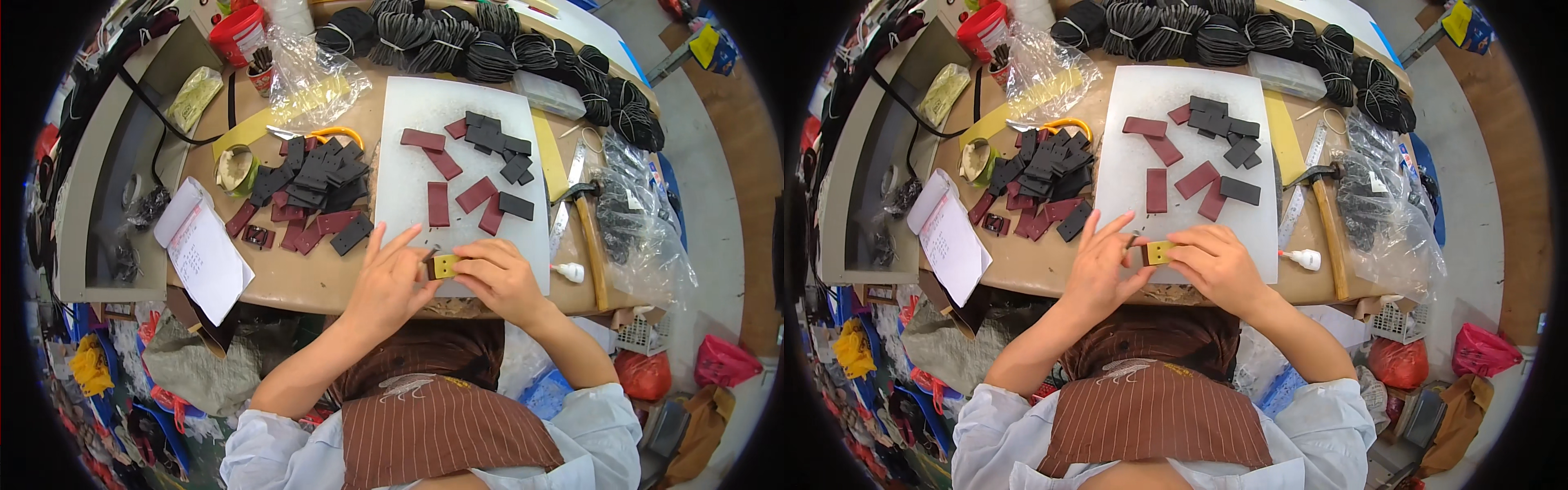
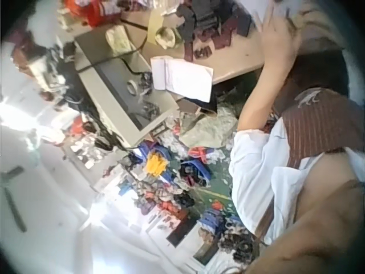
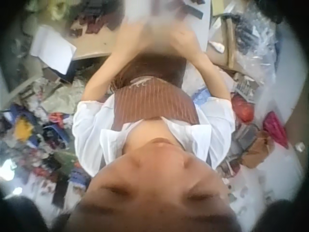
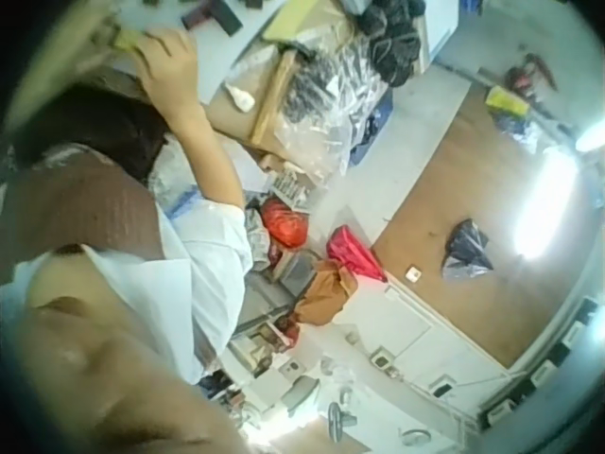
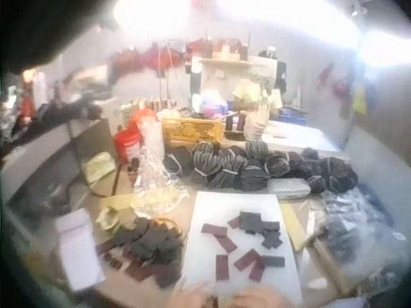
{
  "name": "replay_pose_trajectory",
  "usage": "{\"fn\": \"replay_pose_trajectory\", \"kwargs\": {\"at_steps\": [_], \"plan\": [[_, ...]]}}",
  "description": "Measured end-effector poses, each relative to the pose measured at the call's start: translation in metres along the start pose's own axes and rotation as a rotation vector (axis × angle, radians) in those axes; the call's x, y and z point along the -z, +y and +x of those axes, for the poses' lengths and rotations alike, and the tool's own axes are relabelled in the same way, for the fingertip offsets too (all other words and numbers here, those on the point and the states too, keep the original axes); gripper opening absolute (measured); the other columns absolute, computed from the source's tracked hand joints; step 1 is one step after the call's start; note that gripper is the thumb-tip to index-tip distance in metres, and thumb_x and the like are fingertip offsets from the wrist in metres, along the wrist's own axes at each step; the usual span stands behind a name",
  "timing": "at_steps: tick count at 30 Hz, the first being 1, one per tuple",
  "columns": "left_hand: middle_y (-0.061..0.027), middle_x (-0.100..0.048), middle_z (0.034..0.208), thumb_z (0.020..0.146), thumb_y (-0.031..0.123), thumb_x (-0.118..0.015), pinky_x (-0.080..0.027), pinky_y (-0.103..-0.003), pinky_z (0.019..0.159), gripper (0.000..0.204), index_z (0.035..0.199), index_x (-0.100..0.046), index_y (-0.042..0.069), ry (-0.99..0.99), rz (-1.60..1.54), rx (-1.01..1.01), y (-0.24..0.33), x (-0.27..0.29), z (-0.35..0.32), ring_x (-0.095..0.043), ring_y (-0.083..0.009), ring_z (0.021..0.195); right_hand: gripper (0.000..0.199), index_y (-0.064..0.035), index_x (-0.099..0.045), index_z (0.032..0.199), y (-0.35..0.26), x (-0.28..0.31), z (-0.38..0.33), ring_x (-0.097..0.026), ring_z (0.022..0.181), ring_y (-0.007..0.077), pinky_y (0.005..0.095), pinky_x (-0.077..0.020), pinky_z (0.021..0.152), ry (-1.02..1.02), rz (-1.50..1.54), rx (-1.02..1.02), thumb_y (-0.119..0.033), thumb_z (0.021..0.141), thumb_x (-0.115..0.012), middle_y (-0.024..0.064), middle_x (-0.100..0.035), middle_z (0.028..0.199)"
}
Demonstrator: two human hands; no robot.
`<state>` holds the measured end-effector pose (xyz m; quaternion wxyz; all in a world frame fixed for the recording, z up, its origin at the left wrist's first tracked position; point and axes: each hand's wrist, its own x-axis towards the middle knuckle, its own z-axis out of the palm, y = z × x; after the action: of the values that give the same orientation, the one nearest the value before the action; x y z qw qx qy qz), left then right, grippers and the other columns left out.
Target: The person repeatedly places small rectangular leather pieces onto a yellow metal template, inserts a nail, and hammers it through the template into the leather. They then remove the nail and set the finished piece aside. This process is repeated with multiple pieces of black and maroon leather.
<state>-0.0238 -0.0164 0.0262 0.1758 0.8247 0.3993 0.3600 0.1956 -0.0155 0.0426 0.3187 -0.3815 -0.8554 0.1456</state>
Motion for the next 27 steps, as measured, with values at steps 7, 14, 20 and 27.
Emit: {"fn": "replay_pose_trajectory", "kwargs": {"at_steps": [7,14,20,27], "plan": [[-0.0087,-0.060,0.093,0.068,0.016,-0.081,-0.037,-0.049,0.092,0.044,0.099,-0.052,0.002,0.320,0.397,0.275,-0.028,0.041,0.029,-0.056,-0.0279,0.096,0.020,-0.0051,-0.068,0.095,0.038,0.039,-0.002,-0.060,0.099,0.0302,0.0386,-0.0479,0.087,0.089,-0.125,-0.170,-0.007,0.075,-0.072,0.0100,-0.066,0.109],[-0.0132,-0.060,0.091,0.068,0.017,-0.081,-0.044,-0.039,0.071,0.041,0.085,-0.046,0.004,0.130,0.310,0.320,0.009,-0.025,0.061,-0.054,-0.0305,0.078,0.018,-0.0076,-0.071,0.097,0.091,0.047,0.058,-0.058,0.106,0.0286,0.0381,-0.0451,0.093,-0.173,-0.144,-0.023,-0.010,0.080,-0.068,0.0075,-0.066,0.115],[-0.0137,-0.058,0.083,0.069,0.009,-0.078,-0.046,-0.041,0.069,0.036,0.085,-0.046,0.002,0.147,0.059,0.325,-0.032,0.004,0.046,-0.058,-0.0299,0.078,0.020,-0.0068,-0.071,0.098,0.093,0.048,0.066,-0.059,0.101,0.0267,0.0362,-0.0459,0.090,-0.246,-0.146,0.008,-0.009,0.078,-0.069,0.0068,-0.067,0.106],[-0.0121,-0.061,0.085,0.070,0.006,-0.077,-0.048,-0.033,0.065,0.037,0.080,-0.041,0.002,0.234,-0.129,0.540,-0.039,0.047,0.038,-0.056,-0.0219,0.071,0.025,-0.0043,-0.070,0.099,0.077,0.037,0.078,-0.058,0.096,0.0282,0.0376,-0.0471,0.086,-0.279,-0.194,0.003,-0.005,0.074,-0.069,0.0085,-0.064,0.100]]}}
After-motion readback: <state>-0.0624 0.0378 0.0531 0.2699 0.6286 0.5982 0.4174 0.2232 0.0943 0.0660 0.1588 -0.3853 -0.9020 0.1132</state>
